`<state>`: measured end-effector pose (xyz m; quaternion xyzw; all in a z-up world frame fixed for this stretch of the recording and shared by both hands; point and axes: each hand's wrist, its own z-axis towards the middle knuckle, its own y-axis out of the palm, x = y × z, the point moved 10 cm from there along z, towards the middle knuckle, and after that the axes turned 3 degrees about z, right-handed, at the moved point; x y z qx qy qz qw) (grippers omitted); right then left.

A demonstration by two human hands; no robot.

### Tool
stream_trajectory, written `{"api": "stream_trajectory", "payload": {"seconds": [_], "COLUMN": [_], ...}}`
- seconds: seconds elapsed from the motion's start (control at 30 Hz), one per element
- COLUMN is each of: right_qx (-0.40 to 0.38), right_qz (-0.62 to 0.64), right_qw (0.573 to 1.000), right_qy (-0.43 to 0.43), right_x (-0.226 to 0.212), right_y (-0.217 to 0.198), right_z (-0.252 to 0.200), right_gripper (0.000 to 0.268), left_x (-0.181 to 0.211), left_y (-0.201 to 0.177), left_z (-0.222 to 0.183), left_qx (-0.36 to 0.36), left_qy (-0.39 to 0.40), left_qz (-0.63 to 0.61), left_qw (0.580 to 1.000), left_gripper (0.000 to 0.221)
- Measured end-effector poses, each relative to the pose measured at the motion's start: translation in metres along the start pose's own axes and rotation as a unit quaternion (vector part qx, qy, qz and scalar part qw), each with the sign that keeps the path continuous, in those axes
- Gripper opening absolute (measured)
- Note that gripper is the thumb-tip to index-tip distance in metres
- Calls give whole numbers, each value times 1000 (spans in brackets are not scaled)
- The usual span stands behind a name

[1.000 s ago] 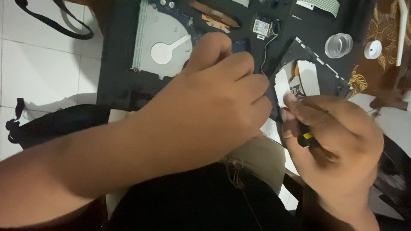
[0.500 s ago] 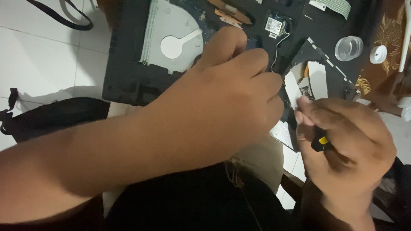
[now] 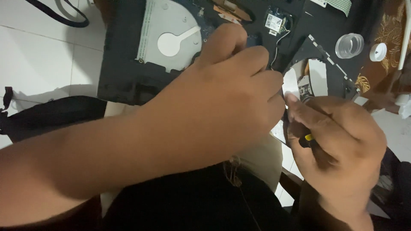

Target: Disassembling the optical drive housing from a laptop using a screwdriver and peeling back adhesive strips.

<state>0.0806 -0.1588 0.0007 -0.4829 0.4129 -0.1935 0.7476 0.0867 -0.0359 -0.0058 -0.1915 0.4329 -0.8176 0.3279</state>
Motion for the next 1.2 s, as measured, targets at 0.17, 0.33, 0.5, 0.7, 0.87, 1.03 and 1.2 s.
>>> {"api": "stream_trajectory", "payload": {"seconds": [0.17, 0.33, 0.5, 0.7, 0.87, 1.03, 1.2], "right_qx": [-36, -42, -54, -48, -42, -46, -77], "right_qz": [-15, -18, -46, -90, -76, -114, -91], "right_qw": [999, 999, 997, 995, 996, 991, 992], "right_qy": [23, 22, 22, 1, -19, -47, -40], "right_x": [5, 8, 11, 9, 3, 1, 12], "right_y": [4, 4, 6, 6, 4, 3, -2], "right_z": [1, -1, -7, -8, -2, -1, 0], "right_gripper": [36, 41, 35, 34, 32, 40, 40], "left_x": [0, 1, 0, 3, 3, 3, 10], "left_y": [0, 0, -2, -1, 0, 2, 2], "left_z": [-1, -1, -1, 1, 5, 10, 17], "left_qx": [14, 11, 21, 6, -12, -43, -61], "left_qy": [2, 7, 1, 22, 24, 25, 46], "left_qz": [24, 18, -7, 9, -17, -69, -12], "left_qw": [1000, 1000, 1000, 1000, 999, 996, 997], "left_gripper": [38, 39, 39, 37, 33, 43, 63]}}
